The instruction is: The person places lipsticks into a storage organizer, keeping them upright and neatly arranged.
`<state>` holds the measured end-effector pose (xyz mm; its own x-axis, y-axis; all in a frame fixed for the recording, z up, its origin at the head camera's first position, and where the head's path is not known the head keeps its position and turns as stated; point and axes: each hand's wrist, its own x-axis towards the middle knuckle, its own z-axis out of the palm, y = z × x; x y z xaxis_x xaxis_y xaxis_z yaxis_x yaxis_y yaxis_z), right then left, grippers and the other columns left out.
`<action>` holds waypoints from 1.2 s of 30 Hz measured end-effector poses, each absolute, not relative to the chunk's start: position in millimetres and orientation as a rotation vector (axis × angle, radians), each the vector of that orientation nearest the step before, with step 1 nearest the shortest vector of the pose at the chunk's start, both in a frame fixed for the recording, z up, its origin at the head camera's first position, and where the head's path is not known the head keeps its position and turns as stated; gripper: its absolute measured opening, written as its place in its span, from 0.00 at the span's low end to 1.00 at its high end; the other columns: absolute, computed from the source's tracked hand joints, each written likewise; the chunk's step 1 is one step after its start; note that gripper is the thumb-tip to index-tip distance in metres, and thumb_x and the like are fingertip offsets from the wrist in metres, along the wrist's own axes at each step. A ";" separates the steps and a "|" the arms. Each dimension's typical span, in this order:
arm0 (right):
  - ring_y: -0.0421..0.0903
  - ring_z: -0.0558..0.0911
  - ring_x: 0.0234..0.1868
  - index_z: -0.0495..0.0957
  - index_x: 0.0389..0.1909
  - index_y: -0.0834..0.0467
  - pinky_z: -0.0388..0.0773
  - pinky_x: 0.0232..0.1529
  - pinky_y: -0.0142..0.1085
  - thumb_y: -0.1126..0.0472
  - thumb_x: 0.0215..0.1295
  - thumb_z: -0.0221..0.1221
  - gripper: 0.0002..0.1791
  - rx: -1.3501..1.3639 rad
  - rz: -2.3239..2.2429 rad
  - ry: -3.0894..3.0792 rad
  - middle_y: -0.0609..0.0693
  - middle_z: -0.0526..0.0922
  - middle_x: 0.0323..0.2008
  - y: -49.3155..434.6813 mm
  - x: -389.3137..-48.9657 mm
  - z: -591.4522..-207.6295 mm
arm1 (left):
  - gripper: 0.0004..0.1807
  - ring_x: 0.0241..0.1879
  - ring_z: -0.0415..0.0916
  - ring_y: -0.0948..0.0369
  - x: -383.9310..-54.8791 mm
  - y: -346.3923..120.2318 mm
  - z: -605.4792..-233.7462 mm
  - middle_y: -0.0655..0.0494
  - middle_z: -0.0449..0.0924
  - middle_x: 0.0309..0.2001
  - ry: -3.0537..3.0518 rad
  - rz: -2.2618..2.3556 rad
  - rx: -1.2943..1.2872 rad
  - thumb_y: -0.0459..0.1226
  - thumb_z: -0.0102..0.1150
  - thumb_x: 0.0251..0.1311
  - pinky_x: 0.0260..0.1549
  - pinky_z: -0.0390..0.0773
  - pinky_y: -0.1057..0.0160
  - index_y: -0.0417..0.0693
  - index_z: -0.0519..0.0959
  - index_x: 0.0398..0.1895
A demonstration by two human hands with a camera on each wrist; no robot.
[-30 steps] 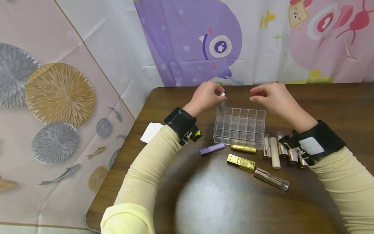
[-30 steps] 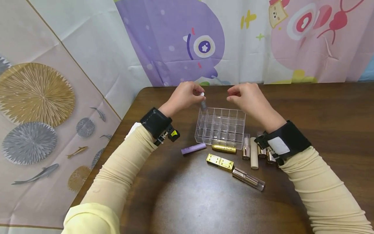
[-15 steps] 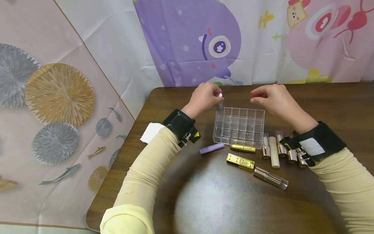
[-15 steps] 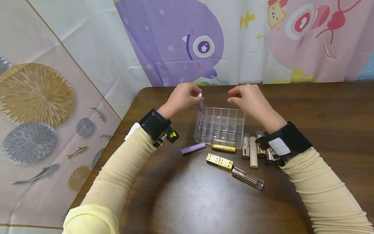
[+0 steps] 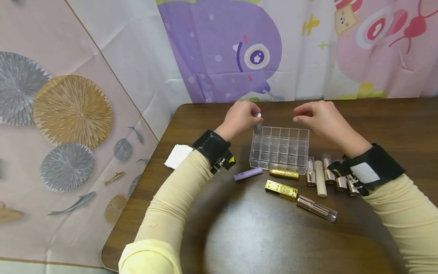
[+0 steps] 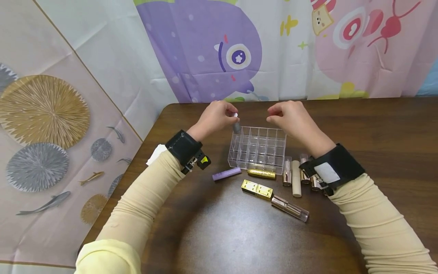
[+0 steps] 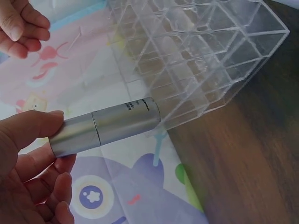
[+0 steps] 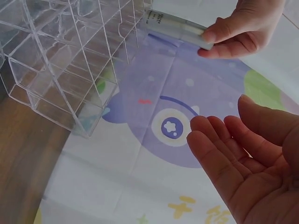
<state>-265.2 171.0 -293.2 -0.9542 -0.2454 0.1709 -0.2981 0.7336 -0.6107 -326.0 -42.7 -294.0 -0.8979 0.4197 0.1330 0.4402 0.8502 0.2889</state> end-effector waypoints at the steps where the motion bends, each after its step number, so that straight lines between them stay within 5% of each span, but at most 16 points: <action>1: 0.58 0.78 0.44 0.77 0.48 0.67 0.72 0.43 0.50 0.61 0.62 0.56 0.16 0.447 1.027 -2.854 0.65 0.79 0.45 171.3 -264.1 -293.4 | 0.11 0.38 0.75 0.64 -325.4 -42.6 -295.1 0.60 0.82 0.36 -2.960 -0.485 -0.685 0.42 0.62 0.53 0.39 0.72 0.67 0.49 0.83 0.38; 25: 0.58 0.77 0.45 0.76 0.49 0.67 0.71 0.44 0.50 0.61 0.62 0.56 0.17 0.404 0.991 -2.889 0.66 0.79 0.46 180.4 -247.4 -292.2 | 0.12 0.39 0.75 0.63 -316.5 -35.4 -301.5 0.57 0.81 0.39 -3.003 -0.518 -0.705 0.40 0.60 0.57 0.39 0.72 0.67 0.47 0.82 0.42; 36: 0.60 0.76 0.47 0.76 0.48 0.68 0.70 0.45 0.52 0.60 0.63 0.55 0.17 0.392 0.945 -2.875 0.67 0.78 0.46 188.1 -244.9 -273.8 | 0.19 0.42 0.73 0.59 -318.3 -48.0 -297.0 0.53 0.79 0.40 -2.906 -0.482 -0.689 0.46 0.60 0.55 0.41 0.72 0.62 0.46 0.79 0.48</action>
